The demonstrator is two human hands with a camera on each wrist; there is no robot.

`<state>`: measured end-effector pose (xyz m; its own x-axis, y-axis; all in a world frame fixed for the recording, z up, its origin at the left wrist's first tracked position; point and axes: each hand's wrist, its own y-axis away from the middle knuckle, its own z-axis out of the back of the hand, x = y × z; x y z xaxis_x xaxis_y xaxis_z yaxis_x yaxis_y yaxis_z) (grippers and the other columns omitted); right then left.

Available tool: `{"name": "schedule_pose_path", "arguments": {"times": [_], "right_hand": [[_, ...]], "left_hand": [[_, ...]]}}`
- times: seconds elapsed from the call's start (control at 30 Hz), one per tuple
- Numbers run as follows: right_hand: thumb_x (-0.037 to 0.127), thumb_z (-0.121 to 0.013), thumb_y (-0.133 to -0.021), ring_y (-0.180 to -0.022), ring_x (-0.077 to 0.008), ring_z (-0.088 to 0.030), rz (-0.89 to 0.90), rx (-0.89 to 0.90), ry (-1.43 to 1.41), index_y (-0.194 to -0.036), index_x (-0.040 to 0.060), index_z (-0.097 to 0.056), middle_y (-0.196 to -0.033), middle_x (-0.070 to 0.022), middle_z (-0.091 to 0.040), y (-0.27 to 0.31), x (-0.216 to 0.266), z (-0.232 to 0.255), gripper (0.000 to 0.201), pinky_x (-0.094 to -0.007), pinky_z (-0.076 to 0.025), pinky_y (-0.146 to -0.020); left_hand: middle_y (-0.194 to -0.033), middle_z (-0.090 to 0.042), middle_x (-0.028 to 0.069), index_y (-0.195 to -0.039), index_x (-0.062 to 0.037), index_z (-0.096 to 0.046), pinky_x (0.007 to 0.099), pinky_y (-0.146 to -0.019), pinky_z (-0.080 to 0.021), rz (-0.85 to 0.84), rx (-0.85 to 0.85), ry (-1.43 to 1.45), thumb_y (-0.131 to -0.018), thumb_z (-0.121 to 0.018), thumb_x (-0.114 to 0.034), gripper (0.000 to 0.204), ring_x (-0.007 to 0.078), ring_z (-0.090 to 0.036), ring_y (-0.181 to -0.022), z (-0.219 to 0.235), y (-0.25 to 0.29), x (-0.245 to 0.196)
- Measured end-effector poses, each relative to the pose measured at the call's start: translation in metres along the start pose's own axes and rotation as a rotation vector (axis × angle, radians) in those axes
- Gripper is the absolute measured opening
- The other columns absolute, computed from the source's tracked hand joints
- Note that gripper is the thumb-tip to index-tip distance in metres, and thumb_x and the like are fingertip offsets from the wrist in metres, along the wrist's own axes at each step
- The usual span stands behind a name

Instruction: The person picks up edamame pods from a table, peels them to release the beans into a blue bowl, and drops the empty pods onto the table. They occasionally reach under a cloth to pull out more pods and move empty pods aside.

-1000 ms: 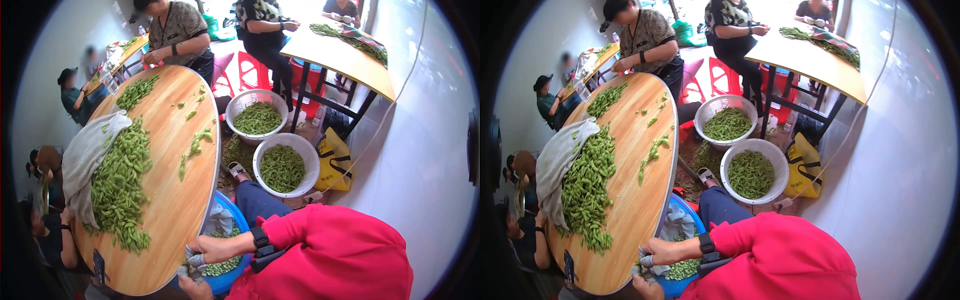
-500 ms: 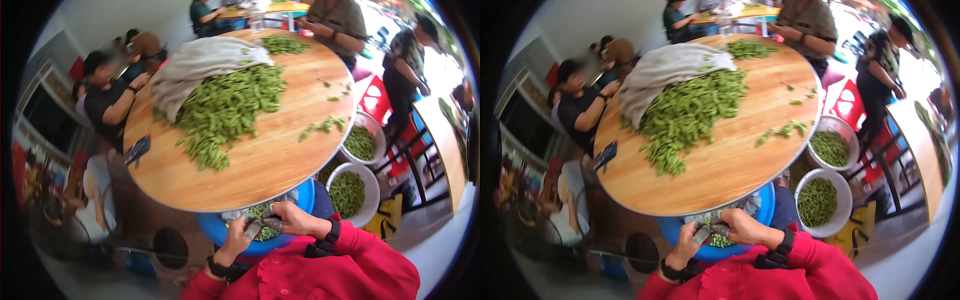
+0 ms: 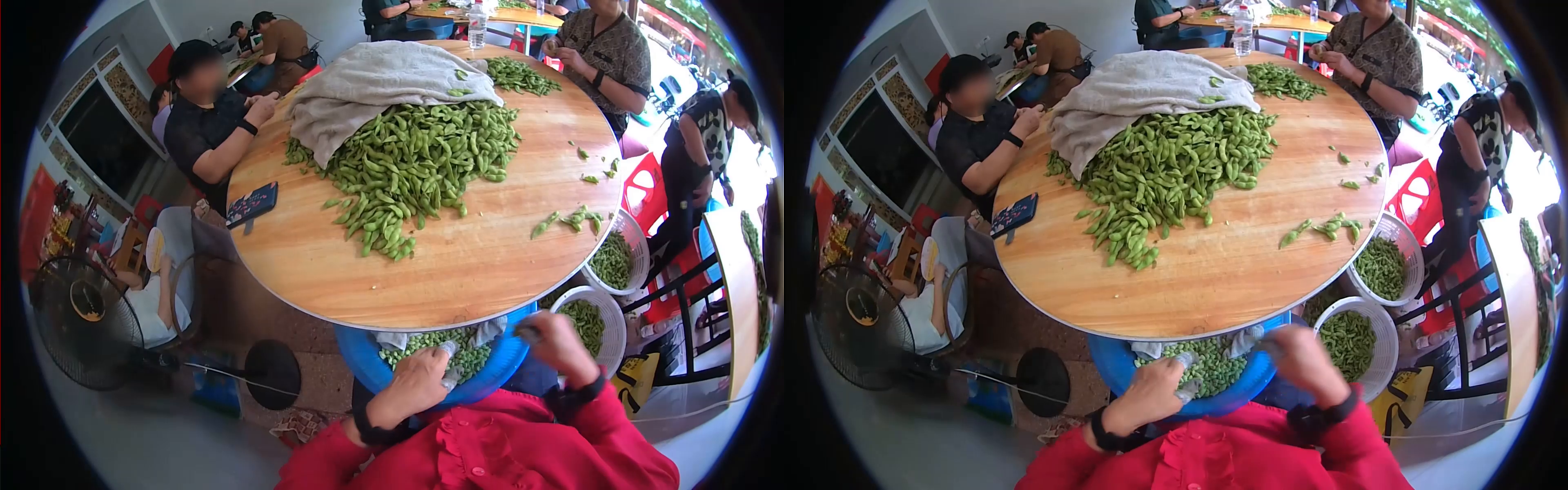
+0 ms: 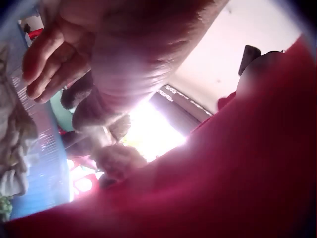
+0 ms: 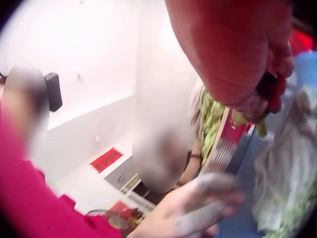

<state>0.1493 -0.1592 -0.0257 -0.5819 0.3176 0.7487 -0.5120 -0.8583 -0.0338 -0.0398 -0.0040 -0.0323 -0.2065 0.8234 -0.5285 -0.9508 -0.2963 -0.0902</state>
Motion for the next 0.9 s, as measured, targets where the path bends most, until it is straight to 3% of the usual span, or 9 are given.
{"name": "schedule_pose_path", "arguments": {"times": [0.1,0.17,0.23,0.43,0.53,0.67,0.7,0.83,0.9], "right_hand": [[0.009,-0.057,-0.066,-0.066,-0.0334,-0.056,-0.222,-0.121,0.317,-0.070,-0.0005,-0.059,-0.068,-0.0198,-0.056,0.015,-0.038,0.047,0.010,-0.0382,-0.044,-0.058],[0.006,-0.057,-0.063,-0.064,-0.0354,-0.056,-0.197,-0.251,0.354,-0.068,-0.0025,-0.058,-0.066,-0.0213,-0.055,0.025,-0.057,0.054,0.010,-0.0393,-0.043,-0.057],[0.005,-0.058,-0.063,-0.065,-0.0358,-0.056,-0.217,-0.286,0.272,-0.069,-0.0033,-0.058,-0.066,-0.0218,-0.055,0.030,-0.053,0.055,0.010,-0.0391,-0.043,-0.057],[0.004,-0.060,-0.065,-0.063,-0.0341,-0.056,-0.091,-0.291,-0.006,-0.073,-0.0031,-0.059,-0.067,-0.0207,-0.056,0.020,-0.019,0.034,0.011,-0.0359,-0.043,-0.056],[0.003,-0.059,-0.071,-0.064,-0.0250,-0.058,0.007,-0.201,-0.211,-0.083,-0.0018,-0.060,-0.069,-0.0165,-0.058,0.008,0.006,0.024,0.013,-0.0317,-0.044,-0.058],[0.002,-0.058,-0.074,-0.073,-0.0169,-0.059,0.015,-0.066,-0.361,-0.092,-0.0044,-0.059,-0.081,-0.0144,-0.062,-0.013,0.040,0.009,0.019,-0.0285,-0.046,-0.066],[0.004,-0.057,-0.076,-0.074,-0.0141,-0.058,0.054,-0.062,-0.365,-0.097,-0.0051,-0.057,-0.083,-0.0122,-0.062,-0.017,0.041,0.002,0.022,-0.0274,-0.045,-0.066],[0.008,-0.055,-0.081,-0.072,-0.0095,-0.054,-0.001,0.102,-0.622,-0.110,-0.0050,-0.049,-0.082,-0.0072,-0.060,-0.036,0.059,-0.016,0.033,-0.0235,-0.045,-0.065],[0.008,-0.055,-0.081,-0.070,-0.0089,-0.053,0.043,0.098,-0.728,-0.110,-0.0050,-0.049,-0.079,-0.0065,-0.060,-0.042,0.060,-0.028,0.032,-0.0234,-0.045,-0.063]], "left_hand": [[-0.073,-0.058,0.0165,-0.090,-0.0017,-0.054,0.0393,-0.060,-0.044,-0.037,-0.102,0.156,-0.071,-0.056,-0.005,0.020,0.0325,-0.057,-0.071,0.038,-0.022,-0.001],[-0.072,-0.055,0.0195,-0.083,0.0005,-0.051,0.0413,-0.061,-0.044,-0.056,-0.259,0.170,-0.069,-0.053,-0.004,0.014,0.0337,-0.055,-0.069,0.062,-0.053,0.009],[-0.073,-0.056,0.0205,-0.085,0.0010,-0.051,0.0416,-0.062,-0.044,-0.029,-0.364,-0.095,-0.070,-0.052,-0.002,0.016,0.0347,-0.055,-0.072,0.072,-0.090,0.029],[-0.075,-0.056,0.0215,-0.084,0.0020,-0.051,0.0418,-0.065,-0.045,-0.055,-0.165,-0.323,-0.067,-0.048,0.003,0.017,0.0369,-0.056,-0.073,0.067,-0.141,0.071],[-0.074,-0.057,0.0221,-0.078,0.0021,-0.052,0.0416,-0.066,-0.045,0.013,-0.075,-0.357,-0.065,-0.049,0.003,0.013,0.0364,-0.056,-0.072,0.068,-0.141,0.071],[-0.070,-0.056,0.0220,-0.073,0.0032,-0.053,0.0384,-0.063,-0.046,0.083,-0.228,-0.015,-0.064,-0.056,-0.002,0.011,0.0340,-0.056,-0.067,0.070,-0.128,0.070],[-0.069,-0.058,0.0157,-0.076,0.0025,-0.053,0.0311,-0.058,-0.046,0.168,-0.252,0.185,-0.067,-0.062,-0.003,0.014,0.0236,-0.057,-0.062,0.075,-0.120,0.059],[-0.079,-0.058,0.0024,-0.089,-0.0026,-0.051,0.0194,-0.058,-0.046,0.175,-0.441,0.972,-0.074,-0.060,0.003,0.019,0.0084,-0.056,-0.071,0.065,-0.086,0.025],[-0.081,-0.058,0.0028,-0.091,-0.0020,-0.050,0.0200,-0.060,-0.047,0.134,-0.492,1.066,-0.074,-0.060,0.003,0.019,0.0090,-0.056,-0.072,0.051,-0.068,0.008]]}}
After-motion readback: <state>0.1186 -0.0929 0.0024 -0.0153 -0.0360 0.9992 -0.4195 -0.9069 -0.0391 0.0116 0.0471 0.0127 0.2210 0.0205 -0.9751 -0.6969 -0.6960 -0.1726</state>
